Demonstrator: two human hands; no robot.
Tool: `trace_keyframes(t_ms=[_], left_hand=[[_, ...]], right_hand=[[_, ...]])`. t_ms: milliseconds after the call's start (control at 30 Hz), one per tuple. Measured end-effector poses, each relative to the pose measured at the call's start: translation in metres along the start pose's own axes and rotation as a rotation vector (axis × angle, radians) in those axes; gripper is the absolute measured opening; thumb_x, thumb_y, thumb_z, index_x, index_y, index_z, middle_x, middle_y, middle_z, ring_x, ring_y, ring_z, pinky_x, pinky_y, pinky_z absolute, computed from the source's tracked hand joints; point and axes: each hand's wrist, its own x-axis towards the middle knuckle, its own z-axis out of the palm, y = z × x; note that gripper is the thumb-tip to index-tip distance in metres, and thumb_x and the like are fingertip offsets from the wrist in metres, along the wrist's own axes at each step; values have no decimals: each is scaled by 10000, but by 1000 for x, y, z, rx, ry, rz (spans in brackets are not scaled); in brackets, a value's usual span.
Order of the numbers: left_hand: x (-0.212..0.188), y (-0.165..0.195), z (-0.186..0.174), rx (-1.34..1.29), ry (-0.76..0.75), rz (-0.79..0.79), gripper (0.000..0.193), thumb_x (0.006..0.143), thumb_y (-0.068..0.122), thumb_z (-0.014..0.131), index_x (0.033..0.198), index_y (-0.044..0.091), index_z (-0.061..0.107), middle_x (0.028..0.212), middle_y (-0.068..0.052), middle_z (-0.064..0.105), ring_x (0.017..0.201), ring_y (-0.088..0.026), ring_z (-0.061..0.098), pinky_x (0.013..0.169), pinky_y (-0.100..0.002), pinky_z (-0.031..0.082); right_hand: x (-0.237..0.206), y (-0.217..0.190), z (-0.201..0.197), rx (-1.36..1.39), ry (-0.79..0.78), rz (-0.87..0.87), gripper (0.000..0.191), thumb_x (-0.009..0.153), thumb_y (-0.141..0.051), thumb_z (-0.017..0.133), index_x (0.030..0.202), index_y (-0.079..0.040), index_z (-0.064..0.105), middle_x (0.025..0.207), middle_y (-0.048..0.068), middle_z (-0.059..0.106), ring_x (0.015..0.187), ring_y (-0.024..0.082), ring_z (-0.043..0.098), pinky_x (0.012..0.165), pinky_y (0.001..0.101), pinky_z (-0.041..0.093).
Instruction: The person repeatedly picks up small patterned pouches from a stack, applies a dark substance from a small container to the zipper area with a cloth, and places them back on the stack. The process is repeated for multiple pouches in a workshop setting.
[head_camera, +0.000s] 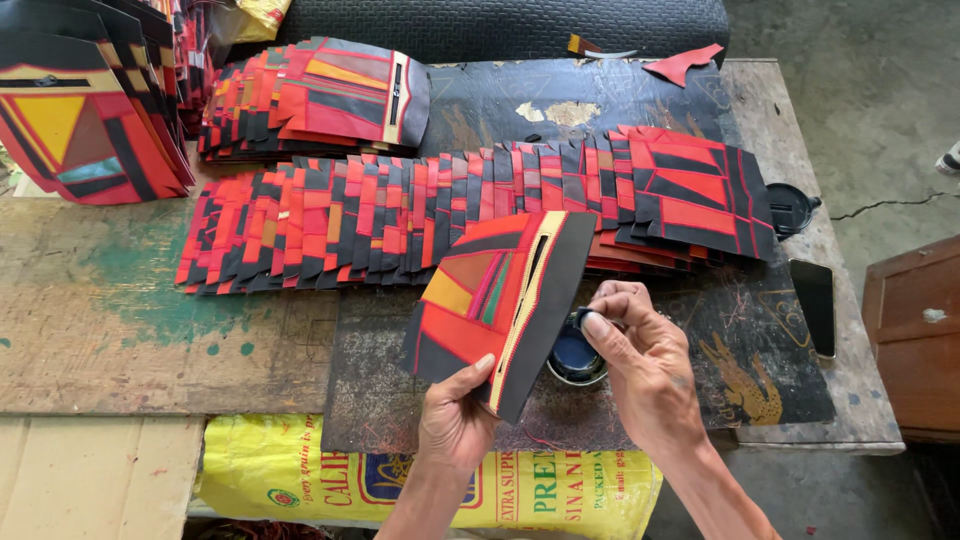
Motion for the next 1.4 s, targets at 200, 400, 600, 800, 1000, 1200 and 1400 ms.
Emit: trace_keyframes(t_ms=[200,400,600,800,1000,1200,1400], left_hand=[[-4,-2,8,28,5,31,330,919,-47,598,1217,-186,573,1168,-276,698,1048,-326,731,910,-431,647],[-9,-4,20,107,-55,124,435,900,-72,605,1328,-106,537,1171,-246,703,1047,-312,737,907,-415,650],[-5,-4,26,122,-79,163,387,926,-60,613,1302,-122,548,1151,-245,706,1017,-311,741,885,-424,656],[-3,-6,35,135,-43,236,339,902,-68,616,1240,-94,603,1091,-219,737,970,-288,757,856,-403,663],[-2,2,50,204,3,352,247,924,-57,670,1163,-81,610,1046,-193,736,934,-260,761,839,-375,667],[49,111,108,610,-9,792,225,929,-45,764,1120,-152,712,970,-117,743,743,-148,672,569,-248,537],[192,214,161,665,-217,834,143,857,-58,713,993,-55,669,863,-132,736,738,-257,763,589,-424,694]], right_hand=[[3,3,6,2,8,51,86,964,-70,696,979,12,676,1132,37,505,1056,129,492,976,297,406],[3,4,4,123,49,45,94,982,-74,689,1009,14,672,1145,37,497,1052,127,482,991,302,402],[-13,4,13,34,-77,80,130,968,-107,710,977,19,677,1159,53,473,1066,136,497,977,311,425],[-26,2,20,-173,-145,71,121,946,-110,700,946,4,659,1158,50,471,1085,133,487,975,283,415],[-21,-10,-1,-667,-322,-99,132,783,-115,776,854,-31,702,1151,62,483,1135,212,527,953,326,491],[-8,-9,-30,-1196,40,-334,200,690,-83,835,878,-95,767,1052,69,565,1070,261,499,857,376,430],[1,23,-49,-1222,119,-332,206,604,-90,855,795,-128,785,1022,56,589,1020,238,505,806,366,437]])
